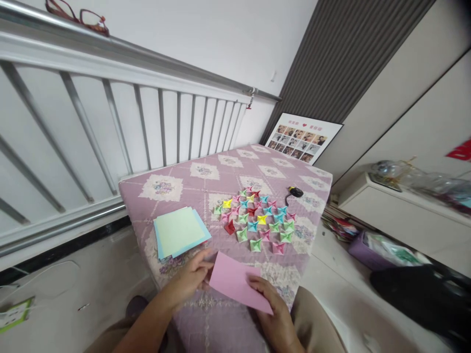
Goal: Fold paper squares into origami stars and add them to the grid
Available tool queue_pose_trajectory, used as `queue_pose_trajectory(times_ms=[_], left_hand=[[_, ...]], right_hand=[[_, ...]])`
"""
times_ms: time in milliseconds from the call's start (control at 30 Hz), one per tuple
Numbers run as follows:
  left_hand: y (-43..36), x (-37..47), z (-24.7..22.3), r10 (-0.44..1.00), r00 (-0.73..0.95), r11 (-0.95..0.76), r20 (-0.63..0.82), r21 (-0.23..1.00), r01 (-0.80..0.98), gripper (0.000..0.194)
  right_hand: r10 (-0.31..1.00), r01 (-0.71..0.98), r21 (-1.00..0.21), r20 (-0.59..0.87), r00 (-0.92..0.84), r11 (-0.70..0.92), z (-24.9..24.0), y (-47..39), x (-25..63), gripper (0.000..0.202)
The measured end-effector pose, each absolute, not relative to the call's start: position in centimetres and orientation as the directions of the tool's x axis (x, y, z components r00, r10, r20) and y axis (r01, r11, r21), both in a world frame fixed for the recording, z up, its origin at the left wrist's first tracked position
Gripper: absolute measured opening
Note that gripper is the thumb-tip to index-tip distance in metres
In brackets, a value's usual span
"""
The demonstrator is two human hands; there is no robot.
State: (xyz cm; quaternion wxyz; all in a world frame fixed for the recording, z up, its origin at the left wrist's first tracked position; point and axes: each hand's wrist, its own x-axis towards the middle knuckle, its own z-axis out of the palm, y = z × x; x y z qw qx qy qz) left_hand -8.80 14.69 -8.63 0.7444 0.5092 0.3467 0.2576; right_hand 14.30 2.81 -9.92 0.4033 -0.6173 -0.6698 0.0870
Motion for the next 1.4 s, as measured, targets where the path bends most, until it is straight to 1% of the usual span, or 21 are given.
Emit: queue_pose_trajectory(times_ms=[67,100,167,233,300,333,433,500,600,667,733,867,933,1033,1167,1233,1300,1400], left_hand=[[14.7,-9.4,-9.0,0.767,0.609,0.177,-0.199,0.979,0.096,0.058],[14.5,-9.7,-9.0,0.784,0.603,0.055,-0.146,0.985,0.166,0.059],[14.0,-10.0,-9.0,0.791,0.612,-0.208,-0.005,0.938,0.277,0.061],[13.4,-10.1,-9.0,0.758,0.64,-0.412,0.124,0.852,0.323,0.061],[13.0,-10.0,-9.1,0.734,0.647,-0.523,0.208,0.78,0.343,0.059],[12.9,-9.8,-9.2,0.723,0.65,-0.557,0.233,0.753,0.35,0.055],[12.9,-9.5,-9.4,0.674,0.69,-0.629,0.264,0.695,0.349,0.028],[12.8,-9.4,-9.4,0.643,0.73,-0.655,0.233,0.66,0.367,0.013],[12.7,-9.2,-9.1,0.637,0.756,-0.662,0.151,0.609,0.437,0.012],[12.6,-9.2,-8.8,0.648,0.754,-0.648,0.109,0.598,0.471,0.012],[12.5,-9.2,-8.6,0.659,0.748,-0.628,0.082,0.607,0.487,0.01],[12.8,-9.2,-8.4,0.706,0.708,-0.536,0.026,0.672,0.51,0.008],[12.9,-9.0,-8.4,0.762,0.648,-0.442,-0.021,0.715,0.542,0.018],[13.0,-8.7,-8.5,0.821,0.564,-0.327,-0.087,0.738,0.59,0.035],[12.8,-8.2,-8.9,0.857,0.505,-0.294,-0.104,0.707,0.644,0.063],[12.7,-8.0,-9.1,0.868,0.485,-0.295,-0.103,0.68,0.671,0.068],[12.6,-7.9,-9.1,0.875,0.473,-0.301,-0.108,0.643,0.704,0.07],[12.6,-7.8,-9.0,0.877,0.467,-0.321,-0.114,0.584,0.745,0.069]], right_hand=[[0.898,0.738,-0.65,0.416,0.142,0.184,-9.9,2.8,14.1,0.016],[0.899,0.732,-0.66,0.407,0.16,0.169,-9.9,2.8,14.0,0.016],[0.905,0.729,-0.667,0.391,0.166,0.155,-9.9,2.8,13.9,0.016],[0.918,0.73,-0.663,0.374,0.131,0.166,-9.8,2.8,13.9,0.017],[0.929,0.729,-0.655,0.363,0.07,0.201,-9.7,2.7,14.0,0.016],[0.931,0.727,-0.648,0.363,0.032,0.228,-9.7,2.7,14.0,0.014],[0.921,0.736,-0.603,0.382,-0.071,0.307,-9.7,2.8,14.1,0.012],[0.908,0.763,-0.55,0.404,-0.113,0.34,-9.8,2.8,14.1,0.015],[0.9,0.811,-0.488,0.423,-0.105,0.324,-9.6,2.7,14.1,0.021],[0.91,0.825,-0.488,0.407,-0.072,0.284,-9.3,2.5,14.0,0.021],[0.928,0.822,-0.511,0.369,-0.057,0.254,-9.1,2.2,13.9,0.015],[0.95,0.807,-0.545,0.304,-0.065,0.229,-9.3,2.0,14.0,0.015],[0.95,0.813,-0.548,0.312,-0.02,0.197,-9.7,2.0,14.0,0.017],[0.939,0.811,-0.579,0.319,0.129,0.085,-10.5,2.2,13.9,0.022],[0.934,0.741,-0.669,0.23,0.274,-0.053,-10.9,2.8,13.4,0.029],[0.919,0.721,-0.688,0.233,0.319,-0.076,-11.0,3.2,13.3,0.039],[0.909,0.724,-0.683,0.237,0.344,-0.096,-11.1,3.5,13.3,0.048],[0.916,0.736,-0.663,0.198,0.35,-0.138,-11.2,3.9,13.4,0.053]])
